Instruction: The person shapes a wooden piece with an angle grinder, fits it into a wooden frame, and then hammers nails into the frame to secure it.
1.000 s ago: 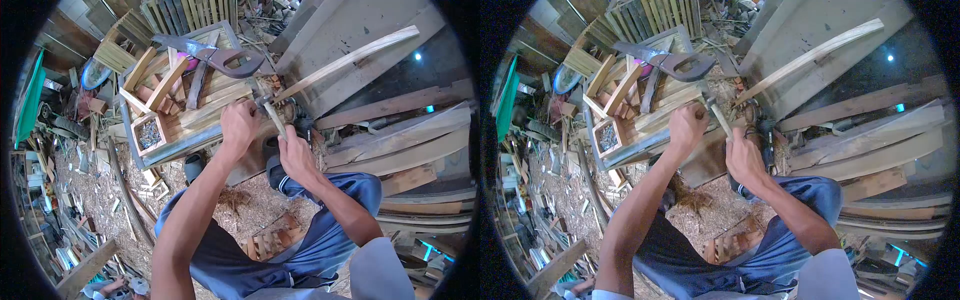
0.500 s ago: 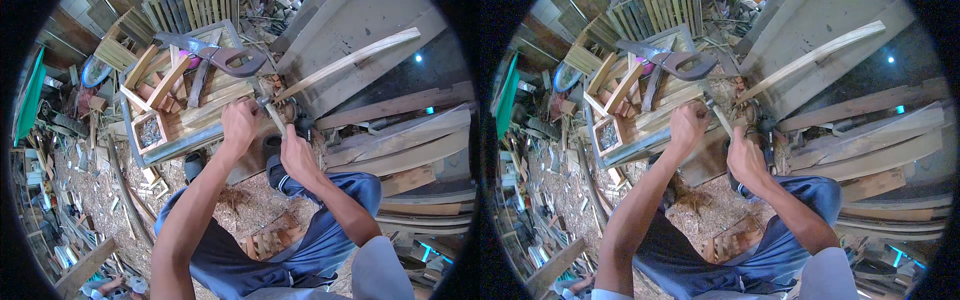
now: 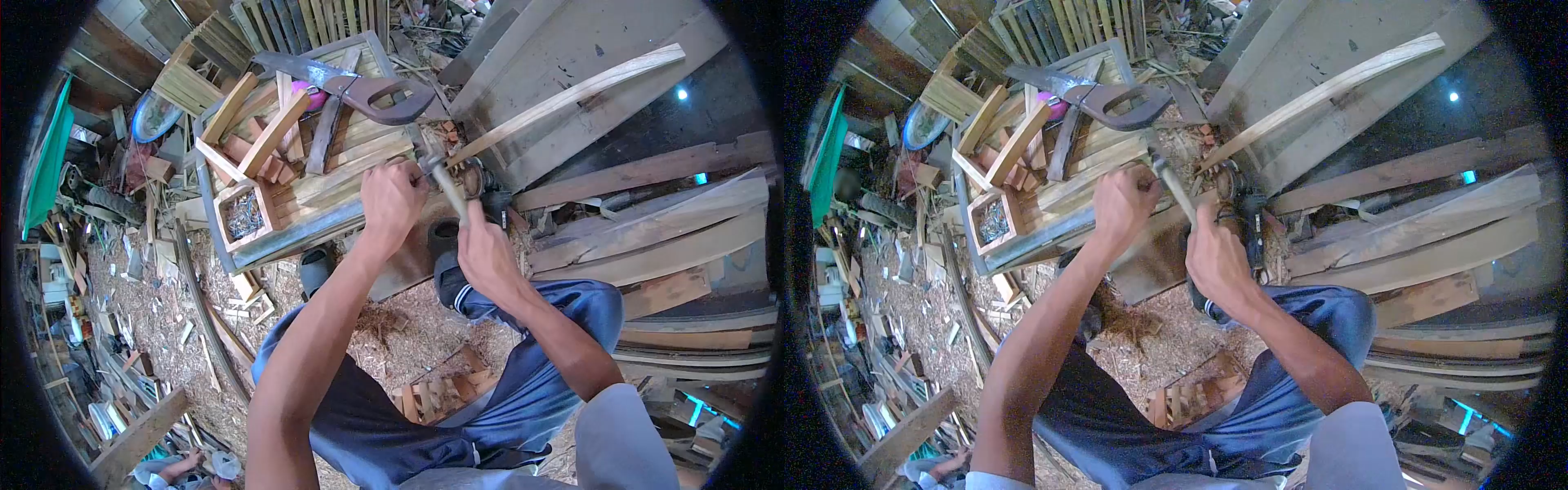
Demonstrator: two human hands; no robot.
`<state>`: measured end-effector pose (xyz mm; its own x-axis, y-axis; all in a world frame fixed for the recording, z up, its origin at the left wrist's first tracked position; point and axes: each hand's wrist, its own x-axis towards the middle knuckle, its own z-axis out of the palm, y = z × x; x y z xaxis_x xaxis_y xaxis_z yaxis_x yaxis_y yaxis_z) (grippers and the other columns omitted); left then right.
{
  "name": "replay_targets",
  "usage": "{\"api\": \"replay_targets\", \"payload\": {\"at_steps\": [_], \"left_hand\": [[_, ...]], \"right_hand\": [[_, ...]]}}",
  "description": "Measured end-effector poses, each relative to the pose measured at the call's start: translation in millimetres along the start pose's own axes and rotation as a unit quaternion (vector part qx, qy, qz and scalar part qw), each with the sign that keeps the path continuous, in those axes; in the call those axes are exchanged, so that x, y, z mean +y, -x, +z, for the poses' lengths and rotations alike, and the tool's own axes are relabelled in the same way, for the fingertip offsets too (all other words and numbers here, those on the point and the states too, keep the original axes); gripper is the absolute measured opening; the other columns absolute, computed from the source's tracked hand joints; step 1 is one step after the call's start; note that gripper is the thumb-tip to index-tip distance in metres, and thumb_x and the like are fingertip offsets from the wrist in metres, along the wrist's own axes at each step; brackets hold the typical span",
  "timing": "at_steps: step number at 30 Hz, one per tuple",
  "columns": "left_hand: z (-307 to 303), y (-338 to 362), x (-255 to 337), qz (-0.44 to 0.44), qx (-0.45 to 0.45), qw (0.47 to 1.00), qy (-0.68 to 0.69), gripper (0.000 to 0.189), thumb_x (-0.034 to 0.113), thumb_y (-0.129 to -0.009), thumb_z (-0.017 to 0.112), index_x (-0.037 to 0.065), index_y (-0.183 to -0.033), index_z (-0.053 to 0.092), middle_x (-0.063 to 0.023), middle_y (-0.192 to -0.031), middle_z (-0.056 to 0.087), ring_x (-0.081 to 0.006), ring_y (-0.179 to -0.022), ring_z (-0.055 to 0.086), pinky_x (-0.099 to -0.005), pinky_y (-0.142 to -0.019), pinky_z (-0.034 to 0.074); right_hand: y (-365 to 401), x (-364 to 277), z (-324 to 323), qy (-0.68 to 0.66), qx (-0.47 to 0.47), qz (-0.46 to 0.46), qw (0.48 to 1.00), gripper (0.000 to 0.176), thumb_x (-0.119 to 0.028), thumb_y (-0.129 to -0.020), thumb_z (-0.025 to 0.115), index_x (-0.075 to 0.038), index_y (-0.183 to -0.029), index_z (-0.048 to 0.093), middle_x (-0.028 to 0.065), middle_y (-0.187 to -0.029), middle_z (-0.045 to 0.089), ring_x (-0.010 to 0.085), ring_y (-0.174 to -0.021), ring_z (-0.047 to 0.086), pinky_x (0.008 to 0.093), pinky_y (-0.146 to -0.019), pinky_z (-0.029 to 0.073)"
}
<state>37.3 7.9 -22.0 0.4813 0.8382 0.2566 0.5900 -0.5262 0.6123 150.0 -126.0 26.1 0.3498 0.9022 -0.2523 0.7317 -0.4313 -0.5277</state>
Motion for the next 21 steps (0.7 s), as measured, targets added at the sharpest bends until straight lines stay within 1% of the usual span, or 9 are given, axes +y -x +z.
{"api": "replay_targets", "payload": {"at_steps": [3, 4, 7, 10, 13, 16, 19, 21], "left_hand": [[-1.5, -3.2, 2.2, 0.004, 0.001, 1.000, 0.006, 0.008, 0.013, -0.072, 0.070, 0.004, -0.073, 0.070, -0.0154, -0.075, 0.068, -0.0358, -0.069, 0.066, -0.0432, -0.065, 0.052], [-1.2, -2.6, 1.0, 0.003, 0.002, 1.000, 0.009, 0.008, 0.013, -0.072, 0.070, 0.005, -0.073, 0.070, -0.0154, -0.075, 0.068, -0.0357, -0.069, 0.066, -0.0431, -0.065, 0.052], [2.2, -1.7, 0.0, 0.000, -0.001, 0.999, -0.034, 0.008, 0.013, -0.071, 0.071, 0.005, -0.073, 0.070, -0.0150, -0.074, 0.068, -0.0356, -0.068, 0.066, -0.0426, -0.064, 0.052], [3.0, -3.2, 0.3, 0.008, 0.019, 1.000, -0.005, 0.009, 0.014, -0.073, 0.070, 0.005, -0.072, 0.070, -0.0149, -0.073, 0.068, -0.0355, -0.067, 0.066, -0.0421, -0.064, 0.052], [4.4, -2.5, -1.4, 0.005, 0.014, 1.000, -0.012, 0.011, 0.015, -0.074, 0.069, 0.004, -0.071, 0.069, -0.0147, -0.073, 0.068, -0.0348, -0.069, 0.066, -0.0420, -0.064, 0.052], [3.1, -1.6, -2.9, 0.010, -0.003, 1.000, -0.016, 0.013, 0.016, -0.077, 0.068, 0.005, -0.072, 0.068, -0.0140, -0.076, 0.068, -0.0345, -0.073, 0.066, -0.0431, -0.069, 0.052], [1.7, -1.6, -0.9, 0.038, -0.008, 0.998, -0.051, 0.014, 0.017, -0.079, 0.067, 0.005, -0.074, 0.067, -0.0138, -0.078, 0.067, -0.0348, -0.076, 0.065, -0.0450, -0.075, 0.050], [0.4, -1.7, 0.3, 0.053, -0.027, 0.996, -0.068, 0.014, 0.017, -0.081, 0.065, 0.004, -0.077, 0.067, -0.0133, -0.081, 0.066, -0.0339, -0.080, 0.064, -0.0447, -0.079, 0.049]], "right_hand": [[0.1, 4.9, 3.2, 0.009, -0.007, -0.004, 1.000, 0.020, -0.013, -0.096, 0.049, 0.003, -0.103, 0.039, 0.0328, -0.069, 0.060, 0.0520, -0.068, 0.061, 0.0594, -0.060, 0.049], [1.4, 5.0, 3.6, -0.008, 0.016, -0.027, 0.999, 0.020, -0.013, -0.096, 0.049, 0.003, -0.103, 0.039, 0.0328, -0.069, 0.061, 0.0516, -0.067, 0.062, 0.0589, -0.060, 0.049], [2.6, 0.6, 4.4, -0.015, 0.045, -0.030, 0.998, 0.019, -0.012, -0.096, 0.049, 0.003, -0.103, 0.039, 0.0320, -0.068, 0.060, 0.0511, -0.066, 0.062, 0.0582, -0.059, 0.049], [-0.1, 8.6, 10.0, 0.030, 0.005, -0.005, 1.000, 0.019, -0.011, -0.095, 0.050, 0.003, -0.105, 0.039, 0.0310, -0.067, 0.060, 0.0503, -0.065, 0.061, 0.0576, -0.057, 0.048], [1.8, 5.5, 6.6, -0.001, 0.053, -0.038, 0.998, 0.021, -0.010, -0.095, 0.049, 0.004, -0.107, 0.040, 0.0298, -0.067, 0.060, 0.0496, -0.065, 0.061, 0.0574, -0.057, 0.048], [-1.5, 2.5, 2.8, -0.025, 0.075, -0.036, 0.996, 0.021, -0.011, -0.096, 0.049, 0.003, -0.108, 0.040, 0.0291, -0.068, 0.060, 0.0492, -0.066, 0.061, 0.0575, -0.059, 0.048], [-9.0, 15.1, 6.5, -0.016, 0.072, -0.023, 0.997, 0.019, -0.012, -0.096, 0.049, 0.003, -0.107, 0.041, 0.0293, -0.069, 0.061, 0.0495, -0.068, 0.061, 0.0576, -0.060, 0.048], [-11.6, 19.9, 4.1, -0.014, 0.070, -0.006, 0.997, 0.019, -0.012, -0.097, 0.049, 0.002, -0.107, 0.041, 0.0296, -0.069, 0.061, 0.0496, -0.068, 0.061, 0.0579, -0.060, 0.047]]}}
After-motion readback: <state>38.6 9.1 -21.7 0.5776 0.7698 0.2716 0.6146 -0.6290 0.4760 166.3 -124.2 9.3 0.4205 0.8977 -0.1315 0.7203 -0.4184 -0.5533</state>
